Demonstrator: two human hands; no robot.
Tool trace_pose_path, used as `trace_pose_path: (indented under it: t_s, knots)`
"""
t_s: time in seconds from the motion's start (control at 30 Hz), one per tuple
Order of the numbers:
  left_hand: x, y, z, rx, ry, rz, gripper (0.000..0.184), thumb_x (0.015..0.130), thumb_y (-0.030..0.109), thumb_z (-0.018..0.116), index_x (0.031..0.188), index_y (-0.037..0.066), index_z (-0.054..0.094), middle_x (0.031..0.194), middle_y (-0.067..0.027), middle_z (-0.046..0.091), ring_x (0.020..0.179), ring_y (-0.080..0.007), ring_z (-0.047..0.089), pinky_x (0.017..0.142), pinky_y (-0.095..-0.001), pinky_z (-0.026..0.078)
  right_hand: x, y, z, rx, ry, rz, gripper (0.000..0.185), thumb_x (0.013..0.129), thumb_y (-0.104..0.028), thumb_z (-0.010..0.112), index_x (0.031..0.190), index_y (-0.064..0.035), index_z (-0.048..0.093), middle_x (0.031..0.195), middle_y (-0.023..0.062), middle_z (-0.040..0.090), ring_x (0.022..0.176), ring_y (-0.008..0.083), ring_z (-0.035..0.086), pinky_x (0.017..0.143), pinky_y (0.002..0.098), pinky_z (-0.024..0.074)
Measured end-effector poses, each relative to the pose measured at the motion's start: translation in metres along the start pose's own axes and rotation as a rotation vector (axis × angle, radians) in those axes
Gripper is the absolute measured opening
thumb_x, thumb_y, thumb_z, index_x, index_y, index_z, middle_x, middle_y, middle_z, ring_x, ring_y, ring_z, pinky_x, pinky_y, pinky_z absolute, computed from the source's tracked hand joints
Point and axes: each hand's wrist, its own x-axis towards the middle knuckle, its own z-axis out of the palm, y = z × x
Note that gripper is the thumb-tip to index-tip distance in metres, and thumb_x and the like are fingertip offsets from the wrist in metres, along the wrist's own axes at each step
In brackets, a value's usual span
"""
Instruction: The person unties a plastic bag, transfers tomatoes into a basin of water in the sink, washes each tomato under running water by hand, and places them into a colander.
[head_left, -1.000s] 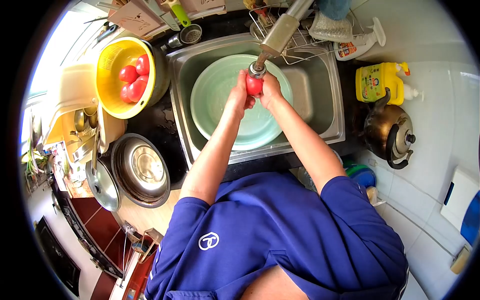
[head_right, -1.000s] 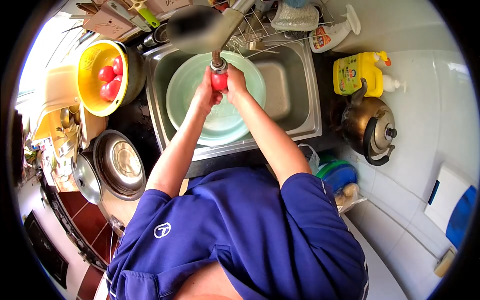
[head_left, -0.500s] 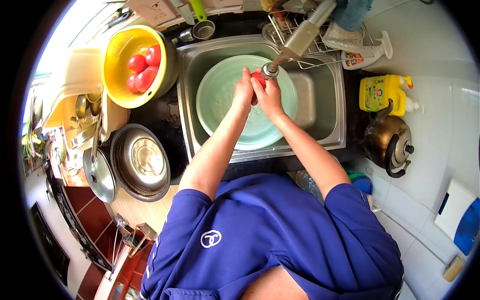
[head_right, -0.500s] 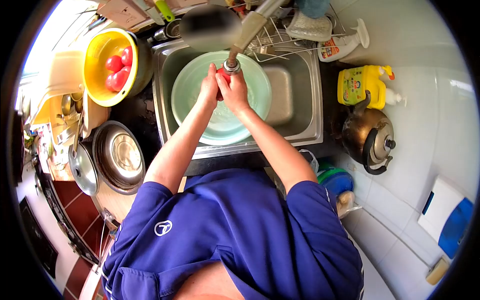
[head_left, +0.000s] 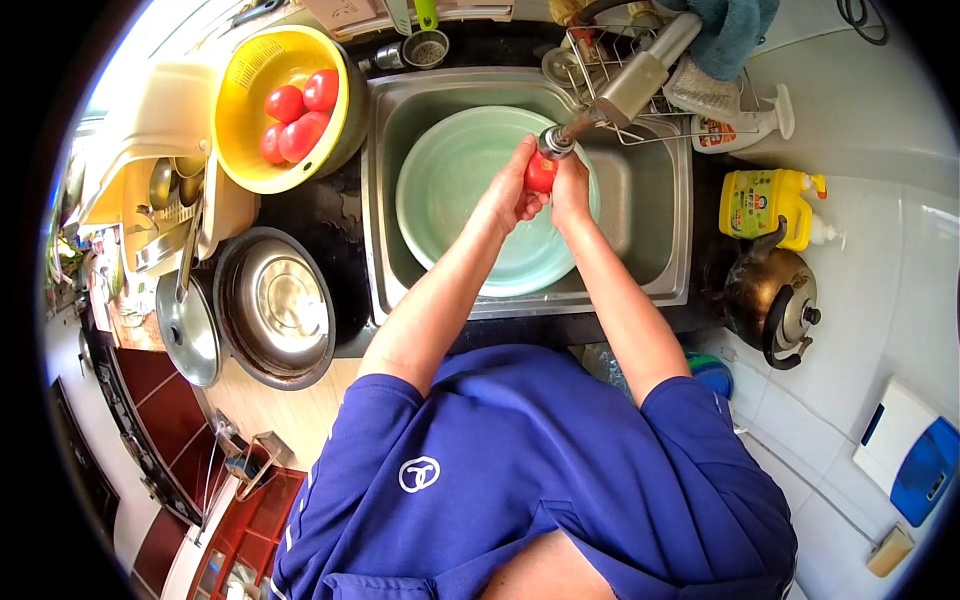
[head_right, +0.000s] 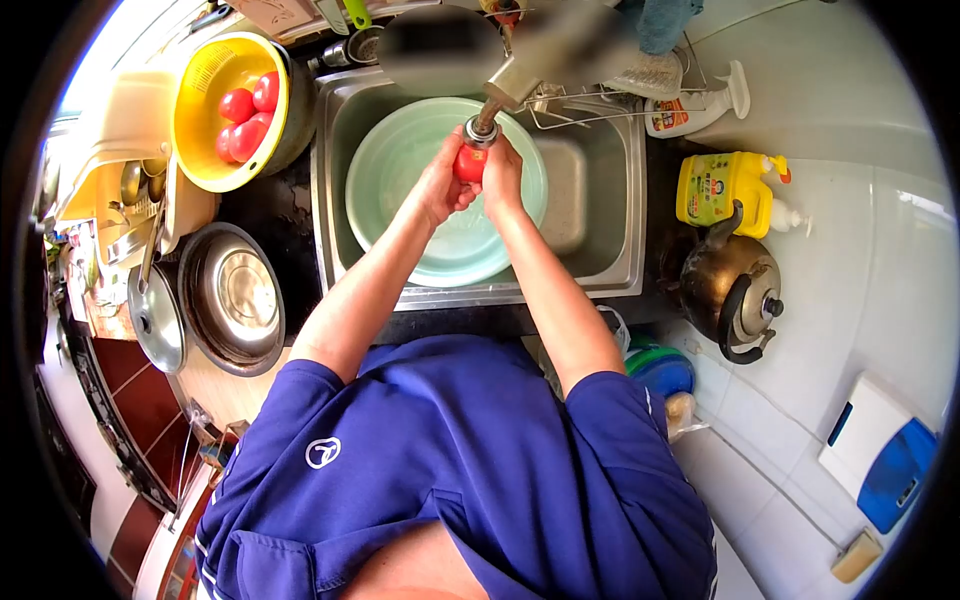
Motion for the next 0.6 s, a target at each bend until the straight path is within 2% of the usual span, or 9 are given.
trace_pose_path:
  t_s: [0.03, 0.13, 0.17, 0.23, 0.27, 0.33, 0.43, 0.6]
  knots:
    - [0.0, -0.001, 0.001, -0.003, -0.013, 0.024, 0.06, 0.085, 0.064, 0.029, 0.087, 0.01, 0.055, 0.052, -0.0019, 0.053, 0.034, -0.0087, 0.042, 0.032, -0.0186, 0.03, 0.003, 0.0, 0.0, 0.073, 0.008, 0.11, 0.04, 0.09, -0.042, 0.043, 0.097, -0.0043, 0.056, 0.089, 0.0084, 0.059, 0.073, 0.0162, 0.057, 0.06, 0.0289, 0.0475]
    - [0.005, -0.008, -0.004, -0.039, -0.049, 0.068, 0.051, 0.086, 0.057, 0.043, 0.1, 0.008, 0.051, 0.064, -0.0045, 0.058, 0.043, -0.0089, 0.047, 0.039, -0.0206, 0.036, 0.02, 0.012, -0.01, 0.379, -0.098, 0.317, 0.04, 0.091, -0.043, 0.042, 0.098, -0.0048, 0.054, 0.088, 0.0092, 0.059, 0.073, 0.0182, 0.058, 0.059, 0.032, 0.0501]
    - [0.006, -0.01, -0.007, -0.019, -0.052, 0.132, 0.046, 0.085, 0.049, 0.049, 0.106, 0.007, 0.049, 0.073, -0.0058, 0.058, 0.053, -0.0104, 0.05, 0.046, -0.0223, 0.04, 0.024, 0.016, -0.015, 0.407, -0.146, 0.327, 0.038, 0.09, -0.041, 0.045, 0.099, -0.0055, 0.053, 0.089, 0.0094, 0.06, 0.075, 0.02, 0.06, 0.061, 0.0349, 0.0519]
    - [0.002, -0.013, -0.009, 0.021, -0.06, 0.262, 0.046, 0.083, 0.033, 0.06, 0.116, 0.006, 0.045, 0.091, -0.0085, 0.059, 0.071, -0.0134, 0.057, 0.06, -0.0257, 0.048, 0.021, 0.009, -0.007, 0.459, -0.052, 0.306, 0.034, 0.089, -0.038, 0.047, 0.098, -0.0059, 0.054, 0.09, 0.0089, 0.06, 0.077, 0.0201, 0.06, 0.063, 0.0354, 0.052]
    - [0.001, -0.014, -0.011, 0.077, -0.059, 0.342, 0.048, 0.079, 0.024, 0.063, 0.119, 0.006, 0.042, 0.097, -0.0085, 0.057, 0.08, -0.0147, 0.056, 0.068, -0.027, 0.047, 0.019, 0.006, -0.004, 0.485, -0.006, 0.296, 0.032, 0.089, -0.036, 0.048, 0.098, -0.0061, 0.055, 0.09, 0.0087, 0.06, 0.078, 0.0201, 0.06, 0.065, 0.0356, 0.0521]
    - [-0.001, -0.015, -0.012, 0.19, -0.057, 0.503, 0.062, 0.071, 0.005, 0.067, 0.126, 0.006, 0.038, 0.11, -0.0085, 0.052, 0.098, -0.0173, 0.053, 0.084, -0.0297, 0.044, 0.03, 0.018, -0.007, 0.532, -0.07, 0.286, 0.029, 0.088, -0.028, 0.048, 0.101, -0.004, 0.055, 0.099, 0.0107, 0.059, 0.087, 0.0226, 0.058, 0.076, 0.0387, 0.05]
    - [-0.01, -0.01, -0.01, 0.289, 0.018, 0.57, 0.069, 0.06, -0.005, 0.068, 0.122, 0.006, 0.039, 0.112, -0.0102, 0.05, 0.108, -0.0204, 0.048, 0.095, -0.0335, 0.037, 0.032, 0.024, -0.004, 0.61, -0.158, 0.297, 0.03, 0.086, -0.023, 0.05, 0.106, -0.0017, 0.054, 0.107, 0.0122, 0.058, 0.096, 0.0248, 0.056, 0.087, 0.041, 0.0462]
    - [-0.011, -0.011, -0.017, 0.401, 0.158, 0.689, 0.068, 0.055, 0.0, 0.073, 0.114, 0.006, 0.04, 0.109, -0.0114, 0.05, 0.103, -0.0208, 0.05, 0.091, -0.0324, 0.041, 0.036, 0.034, 0.003, 0.663, -0.252, 0.36, 0.037, 0.087, -0.024, 0.049, 0.116, -0.0004, 0.05, 0.113, 0.0136, 0.055, 0.105, 0.0277, 0.052, 0.093, 0.0415, 0.0425]
